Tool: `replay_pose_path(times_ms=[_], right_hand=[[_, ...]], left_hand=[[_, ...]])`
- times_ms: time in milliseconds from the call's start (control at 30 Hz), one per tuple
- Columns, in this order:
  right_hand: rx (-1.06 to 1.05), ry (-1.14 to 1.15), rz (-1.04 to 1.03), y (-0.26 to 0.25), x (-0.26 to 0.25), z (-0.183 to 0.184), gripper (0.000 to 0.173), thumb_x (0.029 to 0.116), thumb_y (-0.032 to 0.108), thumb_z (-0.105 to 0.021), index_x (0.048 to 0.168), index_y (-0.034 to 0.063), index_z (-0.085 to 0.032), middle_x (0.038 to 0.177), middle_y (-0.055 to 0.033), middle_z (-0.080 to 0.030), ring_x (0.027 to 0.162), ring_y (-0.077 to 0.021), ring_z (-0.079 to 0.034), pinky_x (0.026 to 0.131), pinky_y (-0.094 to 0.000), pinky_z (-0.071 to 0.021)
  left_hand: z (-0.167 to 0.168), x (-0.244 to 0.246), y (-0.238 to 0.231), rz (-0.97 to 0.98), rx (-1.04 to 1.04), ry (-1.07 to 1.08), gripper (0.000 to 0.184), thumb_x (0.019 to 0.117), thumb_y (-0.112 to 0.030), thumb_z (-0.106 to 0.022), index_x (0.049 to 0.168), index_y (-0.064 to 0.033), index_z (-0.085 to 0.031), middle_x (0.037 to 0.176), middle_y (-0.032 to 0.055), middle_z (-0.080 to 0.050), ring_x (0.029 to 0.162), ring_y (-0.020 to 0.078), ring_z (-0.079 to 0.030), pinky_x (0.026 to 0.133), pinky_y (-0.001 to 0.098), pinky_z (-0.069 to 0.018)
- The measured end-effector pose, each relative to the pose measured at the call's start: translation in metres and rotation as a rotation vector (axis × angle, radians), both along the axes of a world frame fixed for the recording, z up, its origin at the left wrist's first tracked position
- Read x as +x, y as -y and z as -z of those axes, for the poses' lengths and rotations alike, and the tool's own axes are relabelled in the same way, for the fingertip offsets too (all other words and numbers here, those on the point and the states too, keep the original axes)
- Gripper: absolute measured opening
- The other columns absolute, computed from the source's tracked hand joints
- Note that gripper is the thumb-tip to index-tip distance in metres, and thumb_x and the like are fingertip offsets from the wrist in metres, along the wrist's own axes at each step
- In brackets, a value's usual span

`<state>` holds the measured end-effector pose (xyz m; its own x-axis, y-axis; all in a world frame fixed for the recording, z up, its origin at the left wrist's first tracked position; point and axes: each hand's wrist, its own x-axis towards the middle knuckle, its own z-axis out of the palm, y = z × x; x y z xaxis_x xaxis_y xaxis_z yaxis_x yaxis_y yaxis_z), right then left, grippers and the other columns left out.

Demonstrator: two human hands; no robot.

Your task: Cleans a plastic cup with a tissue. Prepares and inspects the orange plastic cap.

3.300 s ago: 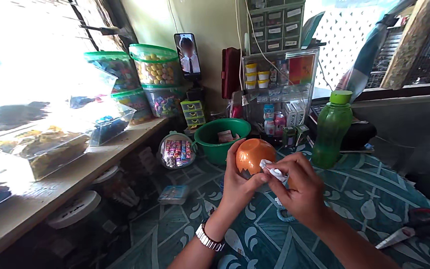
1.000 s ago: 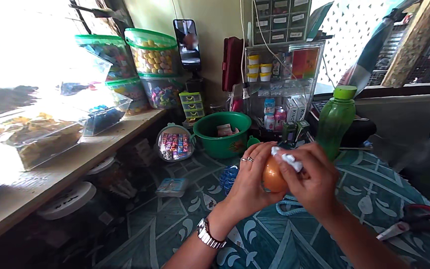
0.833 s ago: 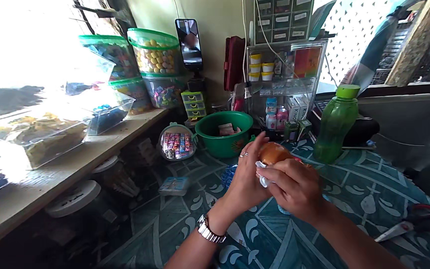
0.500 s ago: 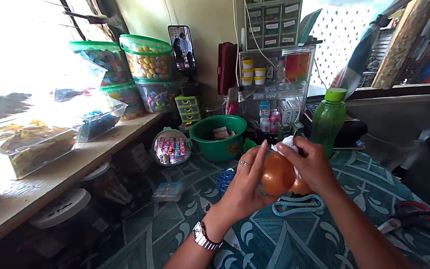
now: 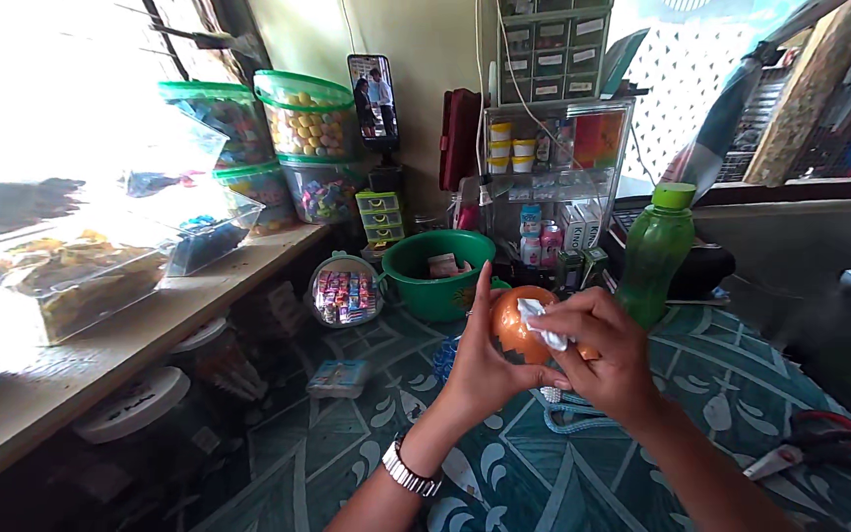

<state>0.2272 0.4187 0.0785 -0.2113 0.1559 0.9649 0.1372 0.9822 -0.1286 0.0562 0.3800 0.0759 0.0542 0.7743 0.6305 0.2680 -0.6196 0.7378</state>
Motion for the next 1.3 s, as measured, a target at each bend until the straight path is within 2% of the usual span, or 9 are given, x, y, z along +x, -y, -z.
replay_pose_path(times_ms=[167, 367, 467, 600, 800, 933, 1033, 1100, 1300], right_hand=[[0.073, 0.088, -0.115, -0.003, 0.007, -0.003, 0.012, 0.0981, 0.015, -0.064, 0.104, 0.0128, -0.074, 0.097, -0.0042, -0.068, 0.101, -0.0060, -0.064, 0.092, -0.0178, -0.0521], [-0.348, -0.032, 0.057, -0.029, 0.028, -0.008, 0.020, 0.0961, 0.019, -0.068, 0.102, 0.0013, -0.074, 0.095, -0.0048, -0.068, 0.081, -0.0026, -0.064, 0.072, -0.0178, -0.0557], [-0.471, -0.116, 0.045, -0.027, 0.034, -0.014, 0.020, 0.0992, 0.020, -0.065, 0.106, 0.0022, -0.070, 0.097, -0.0008, -0.069, 0.080, 0.0001, -0.065, 0.072, -0.0176, -0.0561], [-0.265, -0.124, -0.065, -0.006, 0.028, -0.018, 0.023, 0.1025, 0.017, -0.059, 0.116, 0.0013, -0.070, 0.111, -0.0007, -0.067, 0.095, -0.0006, -0.066, 0.083, -0.0194, -0.0587], [0.089, -0.006, 0.036, 0.008, -0.002, -0.002, 0.017, 0.0997, 0.011, -0.063, 0.112, 0.0095, -0.075, 0.101, -0.0084, -0.067, 0.100, -0.0056, -0.064, 0.092, -0.0144, -0.0509], [-0.234, -0.075, 0.054, -0.005, 0.011, -0.006, 0.020, 0.0984, 0.016, -0.064, 0.106, 0.0020, -0.077, 0.095, -0.0053, -0.067, 0.082, 0.0003, -0.063, 0.074, -0.0135, -0.0550], [-0.511, -0.031, 0.012, -0.013, 0.024, -0.012, 0.020, 0.0985, 0.019, -0.065, 0.106, 0.0039, -0.075, 0.097, -0.0021, -0.067, 0.079, 0.0010, -0.062, 0.071, -0.0142, -0.0535], [-0.546, -0.114, -0.026, -0.010, 0.028, -0.016, 0.018, 0.0992, 0.018, -0.064, 0.107, 0.0046, -0.073, 0.098, 0.0008, -0.069, 0.079, 0.0008, -0.064, 0.071, -0.0159, -0.0551], [-0.111, -0.024, -0.118, 0.003, 0.024, -0.015, 0.020, 0.1029, 0.018, -0.055, 0.114, 0.0127, -0.071, 0.117, 0.0019, -0.067, 0.109, -0.0030, -0.063, 0.094, -0.0216, -0.0556]], left_hand=[[-0.003, -0.001, 0.002, 0.021, -0.011, 0.007, 0.133, 0.0604, -0.029, -0.098, 0.161, -0.0039, -0.015, 0.135, 0.0132, -0.056, 0.116, 0.0109, -0.063, 0.096, 0.0235, -0.0555], [-0.002, -0.008, -0.003, 0.322, -0.259, 0.405, 0.121, 0.0743, -0.047, -0.087, 0.161, -0.0121, -0.011, 0.140, 0.0128, -0.054, 0.118, 0.0213, -0.065, 0.097, 0.0381, -0.0585], [-0.004, -0.013, -0.003, 0.436, -0.308, 0.581, 0.115, 0.0751, -0.055, -0.084, 0.156, -0.0099, -0.017, 0.136, 0.0124, -0.058, 0.118, 0.0230, -0.065, 0.098, 0.0390, -0.0572], [-0.004, -0.012, -0.006, 0.439, -0.278, 0.630, 0.106, 0.0801, -0.048, -0.083, 0.155, -0.0063, -0.020, 0.134, 0.0155, -0.059, 0.114, 0.0246, -0.066, 0.095, 0.0384, -0.0587], [-0.004, -0.009, -0.005, 0.282, -0.219, 0.609, 0.103, 0.0760, -0.046, -0.087, 0.148, -0.0051, -0.026, 0.122, 0.0099, -0.062, 0.104, 0.0172, -0.069, 0.089, 0.0341, -0.0606], [0.002, -0.008, -0.003, 0.462, -0.237, 0.608, 0.098, 0.0745, -0.048, -0.088, 0.145, -0.0086, -0.032, 0.128, 0.0124, -0.062, 0.110, 0.0261, -0.069, 0.092, 0.0414, -0.0603], [-0.007, -0.003, 0.006, 0.536, -0.266, 0.793, 0.072, 0.0675, -0.053, -0.088, 0.122, -0.0119, -0.064, 0.109, 0.0080, -0.074, 0.098, 0.0195, -0.073, 0.085, 0.0350, -0.0621], [-0.012, -0.008, 0.005, 0.502, -0.259, 0.864, 0.071, 0.0643, -0.055, -0.088, 0.116, -0.0119, -0.067, 0.104, 0.0079, -0.074, 0.095, 0.0182, -0.073, 0.083, 0.0343, -0.0625], [-0.011, -0.012, -0.003, 0.450, -0.240, 0.862, 0.067, 0.0853, -0.056, -0.074, 0.130, -0.0105, -0.054, 0.112, 0.0086, -0.069, 0.103, 0.0189, -0.070, 0.089, 0.0356, -0.0604]])
